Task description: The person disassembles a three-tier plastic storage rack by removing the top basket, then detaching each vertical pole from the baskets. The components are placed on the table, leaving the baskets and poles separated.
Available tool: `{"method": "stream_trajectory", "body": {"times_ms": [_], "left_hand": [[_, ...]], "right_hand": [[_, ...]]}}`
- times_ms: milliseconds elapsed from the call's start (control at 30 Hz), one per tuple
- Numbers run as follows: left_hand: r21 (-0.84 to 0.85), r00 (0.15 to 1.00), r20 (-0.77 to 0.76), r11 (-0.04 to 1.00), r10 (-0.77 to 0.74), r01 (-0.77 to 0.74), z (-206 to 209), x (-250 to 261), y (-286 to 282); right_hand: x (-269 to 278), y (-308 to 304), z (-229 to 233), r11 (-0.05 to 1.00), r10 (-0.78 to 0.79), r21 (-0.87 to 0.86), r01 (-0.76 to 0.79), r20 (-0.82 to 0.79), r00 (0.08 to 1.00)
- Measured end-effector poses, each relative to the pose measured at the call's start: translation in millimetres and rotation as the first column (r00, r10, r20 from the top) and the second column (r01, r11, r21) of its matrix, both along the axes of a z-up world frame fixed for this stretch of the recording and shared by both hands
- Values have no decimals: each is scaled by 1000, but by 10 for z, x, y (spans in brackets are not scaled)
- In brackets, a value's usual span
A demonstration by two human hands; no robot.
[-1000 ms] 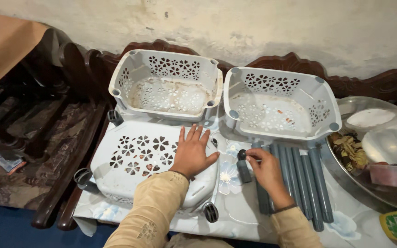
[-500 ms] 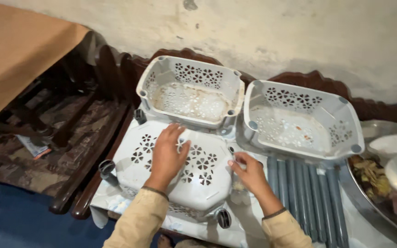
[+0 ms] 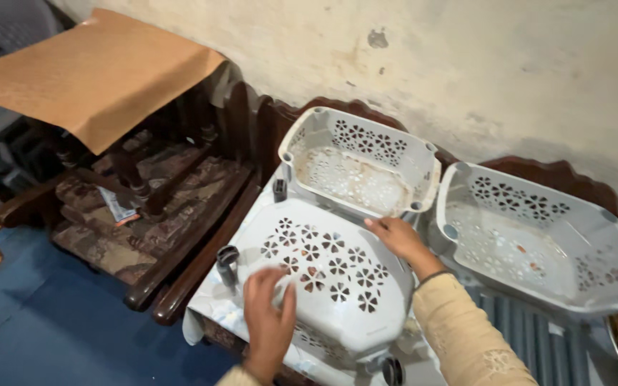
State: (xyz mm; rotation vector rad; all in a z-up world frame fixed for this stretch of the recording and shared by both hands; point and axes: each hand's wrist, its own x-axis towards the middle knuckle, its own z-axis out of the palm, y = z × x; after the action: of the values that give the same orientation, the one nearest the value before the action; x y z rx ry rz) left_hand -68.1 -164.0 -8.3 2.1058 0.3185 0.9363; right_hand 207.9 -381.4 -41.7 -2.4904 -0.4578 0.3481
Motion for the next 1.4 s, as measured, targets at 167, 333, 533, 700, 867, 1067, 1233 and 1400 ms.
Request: {"method": "stream_trajectory", "body": {"times_ms": [167,333,533,700,867,1067,1233,1400], "left_hand": [[-742,857,-515,493,13,-454,-595,-220,-7],[-900,856,-388,-63,-341,-432,-468,-126,-47],[-970,957,-242,40,-163,-238,72,8,226],[-918,991,-121,386,-54,-92,529,464,1054],[-901,898,-214,433,-385,-29,1068,742,1704],[-734,653,-504,679,-565,22,1110,989,1769],[-685,423,-634,724,-647,79,958,1357,1812],[-594,263,-728,774,-633,219,688,1856,1723]], "right_hand": [[180,-5,-327,999,19,41,-10,-229,973],[169,213,-217,979,201,18,-202,-212,956],[-213,384,722,985,170,14,-170,-62,983],[-727,551,1375,954,207,200,-222,96,974],[-1316,572,1346,887,304,410,-210,-177,936],[-1858,381,982,808,447,588,36,-652,612],[-2061,362,683,724,569,684,94,-668,480],[-2224,477,526,715,545,669,203,-715,438]]}}
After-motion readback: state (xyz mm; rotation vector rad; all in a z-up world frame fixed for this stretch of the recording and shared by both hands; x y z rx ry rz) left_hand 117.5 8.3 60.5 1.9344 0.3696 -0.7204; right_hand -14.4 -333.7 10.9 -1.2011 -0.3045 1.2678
